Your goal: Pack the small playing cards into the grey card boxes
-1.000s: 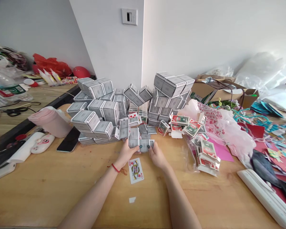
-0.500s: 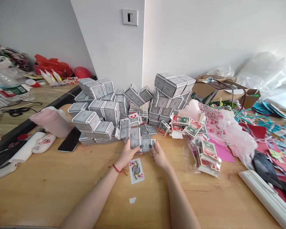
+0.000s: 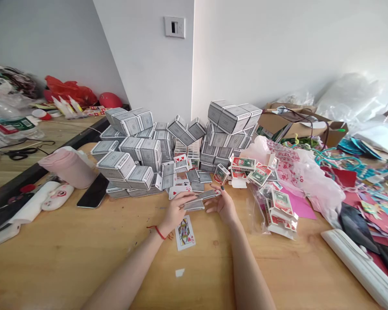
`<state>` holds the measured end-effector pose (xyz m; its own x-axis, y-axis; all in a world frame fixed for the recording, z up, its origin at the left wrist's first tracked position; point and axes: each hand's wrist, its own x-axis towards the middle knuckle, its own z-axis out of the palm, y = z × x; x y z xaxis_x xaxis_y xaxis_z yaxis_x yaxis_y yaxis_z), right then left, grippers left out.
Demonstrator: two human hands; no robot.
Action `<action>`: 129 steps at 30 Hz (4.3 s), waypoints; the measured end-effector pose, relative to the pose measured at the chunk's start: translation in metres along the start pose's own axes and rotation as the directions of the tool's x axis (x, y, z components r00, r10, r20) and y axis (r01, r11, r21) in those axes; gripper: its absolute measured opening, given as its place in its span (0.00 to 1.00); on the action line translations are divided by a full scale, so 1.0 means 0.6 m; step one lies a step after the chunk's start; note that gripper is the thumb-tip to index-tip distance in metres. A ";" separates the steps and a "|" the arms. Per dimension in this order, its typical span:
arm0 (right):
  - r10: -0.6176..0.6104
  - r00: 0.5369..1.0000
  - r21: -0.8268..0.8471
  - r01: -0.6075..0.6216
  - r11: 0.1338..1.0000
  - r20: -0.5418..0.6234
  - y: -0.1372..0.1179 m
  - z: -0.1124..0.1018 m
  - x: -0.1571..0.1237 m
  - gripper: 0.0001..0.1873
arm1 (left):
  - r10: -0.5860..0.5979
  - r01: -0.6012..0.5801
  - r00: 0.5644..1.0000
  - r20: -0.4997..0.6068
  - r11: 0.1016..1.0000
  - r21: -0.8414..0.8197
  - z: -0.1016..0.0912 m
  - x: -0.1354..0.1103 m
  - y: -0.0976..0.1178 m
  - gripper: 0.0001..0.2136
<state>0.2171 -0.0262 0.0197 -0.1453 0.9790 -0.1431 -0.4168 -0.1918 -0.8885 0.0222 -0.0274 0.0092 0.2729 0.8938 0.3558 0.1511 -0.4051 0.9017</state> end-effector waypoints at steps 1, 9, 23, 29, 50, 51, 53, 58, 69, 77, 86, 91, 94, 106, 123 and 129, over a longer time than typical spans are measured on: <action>0.005 1.000 0.012 -0.005 1.000 0.000 0.000 0.001 0.000 0.22 | 0.041 -0.041 0.999 -0.004 0.998 0.042 -0.003 -0.001 0.001 0.15; 0.013 0.992 -0.056 -0.021 0.998 -0.124 0.022 -0.002 0.012 0.19 | 0.072 -0.060 0.995 -0.067 0.985 0.164 -0.005 -0.004 0.015 0.15; -0.075 0.979 -0.159 0.044 0.986 -0.192 0.024 0.000 0.015 0.20 | -0.346 0.322 0.922 0.174 0.435 -0.841 -0.009 0.002 0.036 0.37; -0.197 0.963 -0.330 0.128 0.935 -0.185 0.037 0.023 0.016 0.20 | -0.592 0.428 0.800 0.093 0.455 -0.781 0.000 0.011 0.024 0.23; -0.062 0.986 0.088 0.076 0.993 -0.154 0.038 0.069 0.010 0.15 | -0.631 0.402 0.776 0.000 0.494 -0.771 0.006 0.015 0.013 0.21; -0.010 0.995 0.147 0.024 0.989 -0.097 0.035 0.071 0.010 0.15 | -0.624 0.403 0.781 0.002 0.503 -0.764 0.006 0.015 0.014 0.21; 0.067 0.997 0.188 -0.074 0.979 0.043 0.029 0.077 0.008 0.17 | -0.620 0.409 0.785 0.004 0.513 -0.754 0.008 0.014 0.015 0.22; 0.066 0.984 0.221 -0.103 0.970 0.167 0.027 0.096 0.001 0.21 | -0.647 0.430 0.762 -0.006 0.513 -0.743 0.010 0.013 0.016 0.21; -0.126 0.988 -0.092 0.117 0.989 -0.090 0.060 0.101 0.011 0.24 | -0.616 0.415 0.788 -0.005 0.536 -0.735 0.012 0.012 0.015 0.17; -0.309 0.929 -0.492 0.176 0.852 -0.203 0.070 0.081 0.021 0.22 | -0.560 0.385 0.829 -0.016 0.589 -0.710 0.014 0.011 0.019 0.17; -0.351 0.899 -0.506 0.180 0.843 -0.264 0.065 0.068 0.018 0.24 | -0.446 0.363 0.895 -0.032 0.767 -0.528 0.002 0.008 0.019 0.10; -0.158 0.934 -0.195 0.098 0.976 -0.321 0.064 0.063 0.024 0.26 | -0.480 0.454 0.871 0.100 0.713 -0.534 -0.007 0.002 0.017 0.05; -0.079 0.957 0.003 0.083 0.997 -0.278 0.059 0.059 0.030 0.28 | -0.527 0.501 0.832 0.175 0.576 -0.646 -0.008 0.002 0.017 0.04; -0.344 0.935 -0.715 0.182 0.675 -0.086 0.082 0.045 0.036 0.17 | -0.530 0.485 0.828 0.181 0.517 -0.705 -0.024 0.013 0.019 0.15; -0.161 0.914 -0.090 0.137 0.986 -0.373 0.031 -0.006 0.030 0.12 | -0.523 0.495 0.841 0.140 0.637 -0.591 -0.030 0.012 0.002 0.14; -0.103 0.987 0.030 0.107 0.994 -0.121 -0.010 -0.022 0.004 0.13 | -0.549 0.552 0.804 0.231 0.542 -0.633 -0.032 0.012 0.014 0.21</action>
<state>0.2313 -0.0216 0.0188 0.0077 0.9947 -0.1024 -0.4571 -0.0876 -0.8851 0.0074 -0.0207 0.0243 0.3555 0.8963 -0.2652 -0.3692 0.3953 0.8411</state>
